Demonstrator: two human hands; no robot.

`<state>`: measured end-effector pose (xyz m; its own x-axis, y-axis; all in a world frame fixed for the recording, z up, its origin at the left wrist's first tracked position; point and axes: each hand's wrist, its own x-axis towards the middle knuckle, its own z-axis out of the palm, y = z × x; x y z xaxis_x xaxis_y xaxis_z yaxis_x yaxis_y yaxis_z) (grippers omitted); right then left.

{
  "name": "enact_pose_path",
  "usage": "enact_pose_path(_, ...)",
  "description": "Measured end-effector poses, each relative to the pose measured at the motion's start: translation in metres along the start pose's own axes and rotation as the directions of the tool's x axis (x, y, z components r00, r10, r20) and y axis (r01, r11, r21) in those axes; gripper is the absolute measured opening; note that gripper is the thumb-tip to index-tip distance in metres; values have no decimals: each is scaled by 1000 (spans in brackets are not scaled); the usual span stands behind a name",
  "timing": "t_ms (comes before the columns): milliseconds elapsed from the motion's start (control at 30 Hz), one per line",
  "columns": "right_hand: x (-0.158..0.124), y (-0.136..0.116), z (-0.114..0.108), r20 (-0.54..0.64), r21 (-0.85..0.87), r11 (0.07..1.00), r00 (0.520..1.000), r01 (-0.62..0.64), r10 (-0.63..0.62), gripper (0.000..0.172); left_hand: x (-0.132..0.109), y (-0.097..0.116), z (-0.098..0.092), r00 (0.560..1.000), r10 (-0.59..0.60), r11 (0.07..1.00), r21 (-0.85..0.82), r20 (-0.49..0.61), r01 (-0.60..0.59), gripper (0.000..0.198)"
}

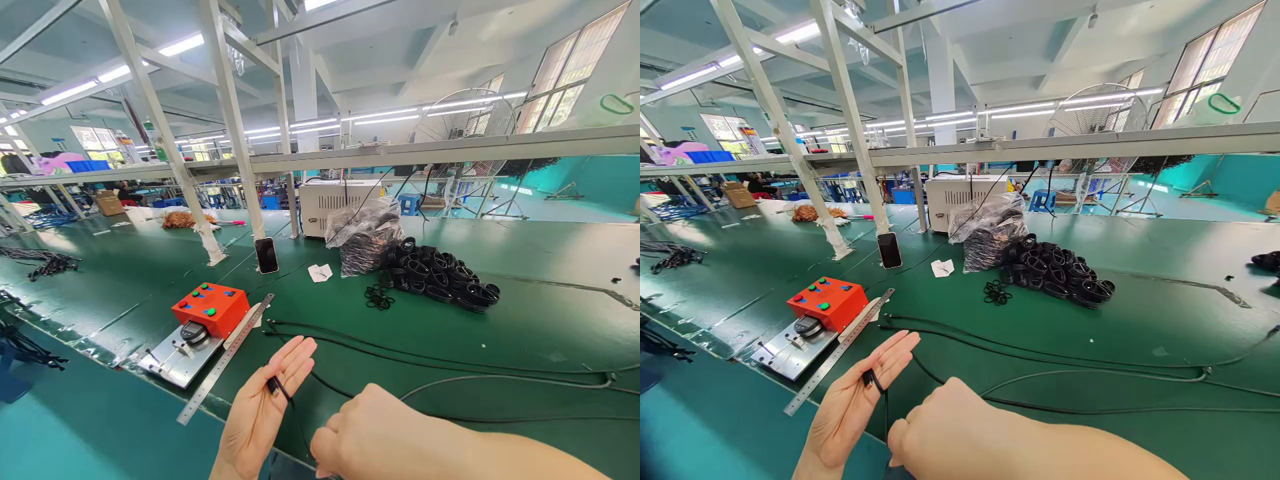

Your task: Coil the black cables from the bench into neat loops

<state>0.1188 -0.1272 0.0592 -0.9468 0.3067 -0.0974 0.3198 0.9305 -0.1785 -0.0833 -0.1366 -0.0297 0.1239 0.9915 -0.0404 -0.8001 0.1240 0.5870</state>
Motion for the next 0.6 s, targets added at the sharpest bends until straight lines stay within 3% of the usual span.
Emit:
enact_pose_path(133,4,7,-3,-86,98,995,996,-19,27,12,-10,-5,13,996,-14,994,104,-91,23,41)
enact_pose_path(200,12,22,-6,-167,196,979,982,-54,87,11,-16,-12,20,994,-85,979,182,-72,97,30)
enact_pose_path(333,32,57,-2,-267,426,902,945,-62,191,6,-25,-20,25,939,-342,914,250,50,319,46)
enact_pose_path(433,41,62,17,-253,585,811,948,-9,193,16,-29,-15,15,907,-413,892,237,83,385,51)
enact_pose_path(533,37,47,45,-170,558,813,935,-169,310,33,-31,-1,-4,937,-289,956,99,195,275,43)
enact_pose_path(600,29,34,68,-85,391,873,933,-290,349,30,-31,10,-15,956,-52,998,-30,289,64,43)
